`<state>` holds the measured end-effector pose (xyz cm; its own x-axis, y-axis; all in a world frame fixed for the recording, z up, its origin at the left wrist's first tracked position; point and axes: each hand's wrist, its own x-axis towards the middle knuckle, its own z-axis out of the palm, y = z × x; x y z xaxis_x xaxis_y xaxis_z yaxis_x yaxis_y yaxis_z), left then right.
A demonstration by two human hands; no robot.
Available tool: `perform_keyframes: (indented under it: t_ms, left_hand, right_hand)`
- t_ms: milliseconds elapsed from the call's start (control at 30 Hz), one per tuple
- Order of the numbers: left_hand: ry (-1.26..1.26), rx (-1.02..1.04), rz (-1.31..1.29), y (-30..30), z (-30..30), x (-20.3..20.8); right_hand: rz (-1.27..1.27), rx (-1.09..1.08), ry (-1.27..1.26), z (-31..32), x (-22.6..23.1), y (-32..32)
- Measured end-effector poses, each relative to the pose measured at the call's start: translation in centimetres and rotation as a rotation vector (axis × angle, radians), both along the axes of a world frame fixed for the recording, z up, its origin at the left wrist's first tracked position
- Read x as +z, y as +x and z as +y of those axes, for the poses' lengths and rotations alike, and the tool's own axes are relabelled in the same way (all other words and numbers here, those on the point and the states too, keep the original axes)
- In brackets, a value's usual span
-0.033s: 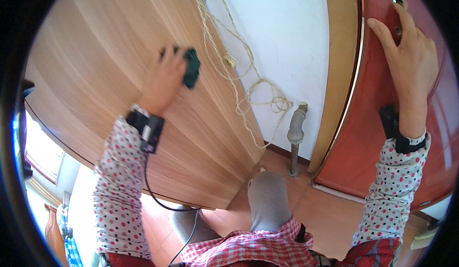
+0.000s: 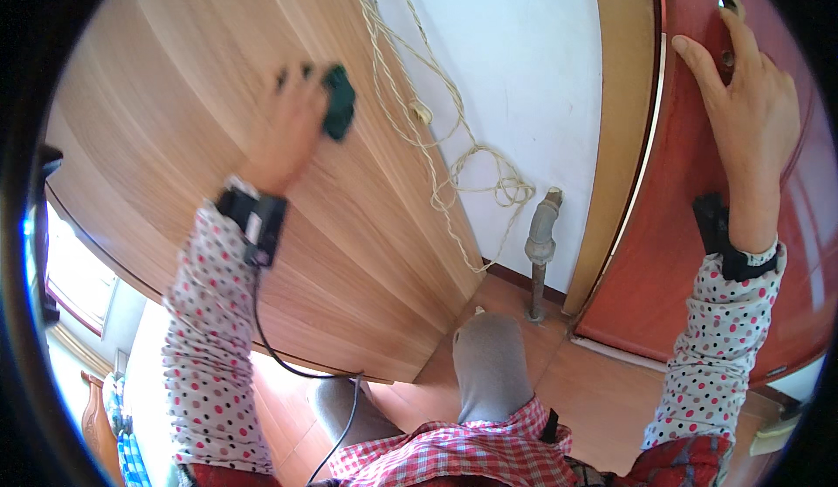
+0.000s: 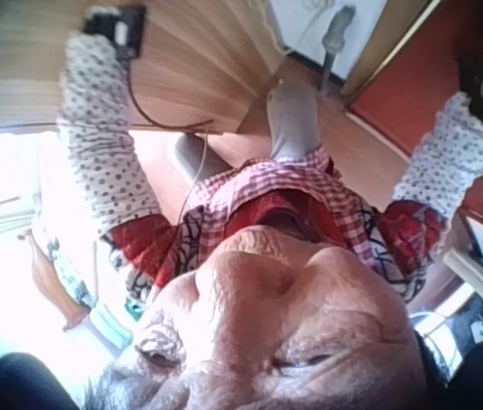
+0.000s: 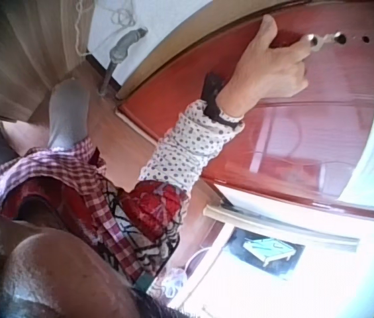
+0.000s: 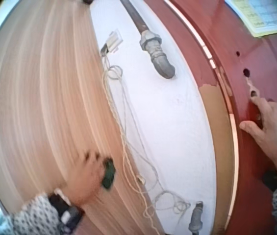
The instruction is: The person kneels and wipes a light wood door with a green cloth, then moves to wipe a red door with a multiplication chart poster. The person uses the cloth to clean both surfaces in a repetitive wiping motion.
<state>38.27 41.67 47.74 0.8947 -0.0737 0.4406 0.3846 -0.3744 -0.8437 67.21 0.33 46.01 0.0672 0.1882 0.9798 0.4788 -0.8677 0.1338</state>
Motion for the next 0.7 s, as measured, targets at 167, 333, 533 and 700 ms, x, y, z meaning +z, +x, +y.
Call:
perform_keyframes:
  t_ms: [167,333,533,700]
  left_hand:
    - [0.291,-0.05,-0.381,0.5,0.6,12.6]
    - [0.017,0.107,-0.459,1.3,-1.1,13.8]
    - [0.069,0.067,-0.118,3.7,-0.1,1.2]
    - [-0.108,0.217,0.208,2.5,-1.5,-12.8]
  right_hand:
    - [0.018,0.026,0.006,-0.4,-0.3,0.8]
    - [0.025,0.059,0.039,-0.9,0.2,1.4]
    - [0.176,0.0,0.042,-0.9,0.3,1.3]
    - [0.086,-0.02,-0.011,-0.5,-0.1,0.8]
